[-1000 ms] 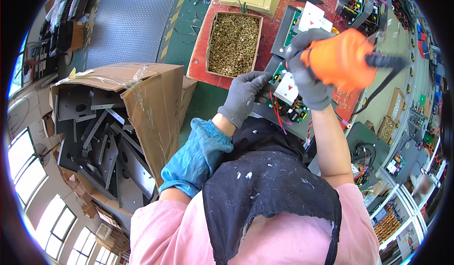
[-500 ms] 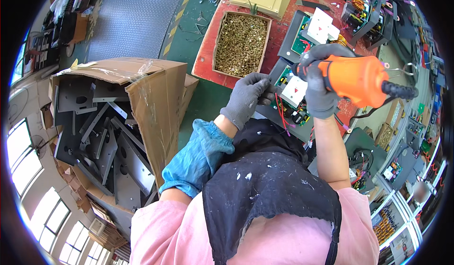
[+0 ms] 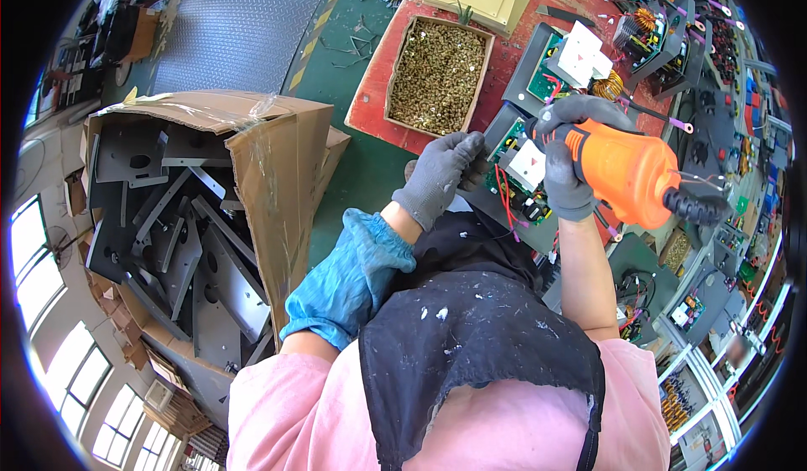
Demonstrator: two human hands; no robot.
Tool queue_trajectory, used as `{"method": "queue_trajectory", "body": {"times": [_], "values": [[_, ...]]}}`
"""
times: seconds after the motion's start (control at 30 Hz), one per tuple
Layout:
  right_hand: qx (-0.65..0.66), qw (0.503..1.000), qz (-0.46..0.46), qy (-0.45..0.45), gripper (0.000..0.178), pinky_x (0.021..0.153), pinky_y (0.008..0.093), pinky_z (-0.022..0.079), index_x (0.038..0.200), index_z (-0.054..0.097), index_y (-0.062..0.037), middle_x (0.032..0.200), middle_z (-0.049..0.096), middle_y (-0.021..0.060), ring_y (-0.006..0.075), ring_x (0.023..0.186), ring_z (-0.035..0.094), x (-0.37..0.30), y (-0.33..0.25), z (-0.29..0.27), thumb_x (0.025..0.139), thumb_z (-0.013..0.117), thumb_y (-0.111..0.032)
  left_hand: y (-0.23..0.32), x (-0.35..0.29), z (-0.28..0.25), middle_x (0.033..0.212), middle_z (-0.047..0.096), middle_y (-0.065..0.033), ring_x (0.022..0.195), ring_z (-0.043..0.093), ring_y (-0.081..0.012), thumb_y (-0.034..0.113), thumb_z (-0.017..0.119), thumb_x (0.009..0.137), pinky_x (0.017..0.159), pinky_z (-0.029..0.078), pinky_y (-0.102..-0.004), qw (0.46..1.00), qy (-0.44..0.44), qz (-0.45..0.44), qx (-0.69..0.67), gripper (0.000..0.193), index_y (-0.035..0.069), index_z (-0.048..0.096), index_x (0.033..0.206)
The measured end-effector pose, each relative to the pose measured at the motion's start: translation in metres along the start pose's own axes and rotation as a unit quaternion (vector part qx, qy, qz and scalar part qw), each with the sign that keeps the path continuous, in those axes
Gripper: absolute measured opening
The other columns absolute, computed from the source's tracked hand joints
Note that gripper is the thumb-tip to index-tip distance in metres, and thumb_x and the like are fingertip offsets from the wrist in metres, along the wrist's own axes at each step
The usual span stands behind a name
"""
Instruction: Assemble electronic circuit boards and components into metal housings using electric screwdrivers and thermal pads.
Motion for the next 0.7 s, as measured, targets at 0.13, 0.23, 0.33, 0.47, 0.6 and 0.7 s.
{"method": "queue_trajectory", "body": {"times": [0.13, 0.23, 0.33, 0.47, 0.6, 0.7], "values": [[-0.022, 0.998, 0.011, 0.049, 0.016, 0.068, 0.0324, 0.050, 0.085, 0.055, -0.0005, 0.076, 0.059, 0.0058, 0.0163, 0.069, 0.059, 0.008, -0.003, -0.004, 0.072, 0.058, -0.010, 0.000, -0.004, 0.000, 0.070, 0.061, -0.0026, 0.054, 0.054, -0.0095, 0.040, 0.054, 0.095, 0.050, 0.045, -0.0235, 1.000, 0.004, -0.002, 0.027, 0.036, 0.005, 0.061, 0.091], [0.039, 0.984, 0.057, 0.162, 0.017, 0.066, 0.0338, 0.052, 0.087, 0.054, 0.0011, 0.077, 0.060, 0.0087, 0.0169, 0.068, 0.060, 0.013, 0.003, -0.011, 0.071, 0.053, -0.004, -0.002, -0.010, -0.001, 0.070, 0.061, -0.0024, 0.053, 0.054, -0.0092, 0.041, 0.055, 0.094, 0.049, 0.045, -0.0234, 0.999, 0.008, -0.005, 0.038, 0.037, 0.005, 0.061, 0.089], [0.050, 0.974, 0.067, 0.212, 0.025, 0.066, 0.0358, 0.054, 0.096, 0.051, 0.0013, 0.080, 0.060, 0.0100, 0.0170, 0.069, 0.061, 0.015, 0.008, -0.015, 0.072, 0.052, -0.004, -0.005, -0.013, -0.004, 0.068, 0.060, -0.0022, 0.052, 0.053, -0.0091, 0.041, 0.055, 0.094, 0.049, 0.044, -0.0233, 1.000, 0.007, -0.010, 0.028, 0.037, 0.005, 0.061, 0.088], [0.064, 0.976, 0.047, 0.205, 0.030, 0.068, 0.0375, 0.055, 0.102, 0.048, 0.0003, 0.081, 0.060, 0.0104, 0.0160, 0.069, 0.060, 0.012, 0.004, -0.008, 0.072, 0.052, -0.003, -0.004, -0.015, -0.003, 0.066, 0.058, -0.0018, 0.052, 0.052, -0.0089, 0.041, 0.056, 0.094, 0.048, 0.044, -0.0231, 1.000, -0.004, -0.015, 0.012, 0.037, 0.006, 0.061, 0.086], [0.043, 0.984, 0.039, 0.167, 0.033, 0.068, 0.0381, 0.055, 0.104, 0.048, -0.0002, 0.081, 0.060, 0.0103, 0.0166, 0.069, 0.060, 0.004, 0.002, -0.008, 0.071, 0.053, -0.003, -0.002, -0.016, -0.005, 0.067, 0.059, -0.0016, 0.051, 0.052, -0.0086, 0.041, 0.056, 0.094, 0.048, 0.044, -0.0227, 1.000, 0.000, -0.009, 0.030, 0.036, 0.006, 0.061, 0.087], [0.049, 0.986, 0.056, 0.148, 0.033, 0.069, 0.0378, 0.055, 0.104, 0.048, -0.0006, 0.081, 0.060, 0.0102, 0.0174, 0.070, 0.060, 0.005, 0.001, -0.005, 0.072, 0.053, -0.004, -0.001, -0.019, -0.006, 0.067, 0.060, -0.0015, 0.051, 0.052, -0.0081, 0.041, 0.056, 0.094, 0.048, 0.045, -0.0222, 0.999, 0.004, -0.015, 0.038, 0.035, 0.006, 0.061, 0.087]]}}
Point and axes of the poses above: each hand's wrist, its own x-axis towards the middle knuckle, its own z-axis out of the palm, y = z × x, the point moved 5 cm from there along x, towards the middle knuckle
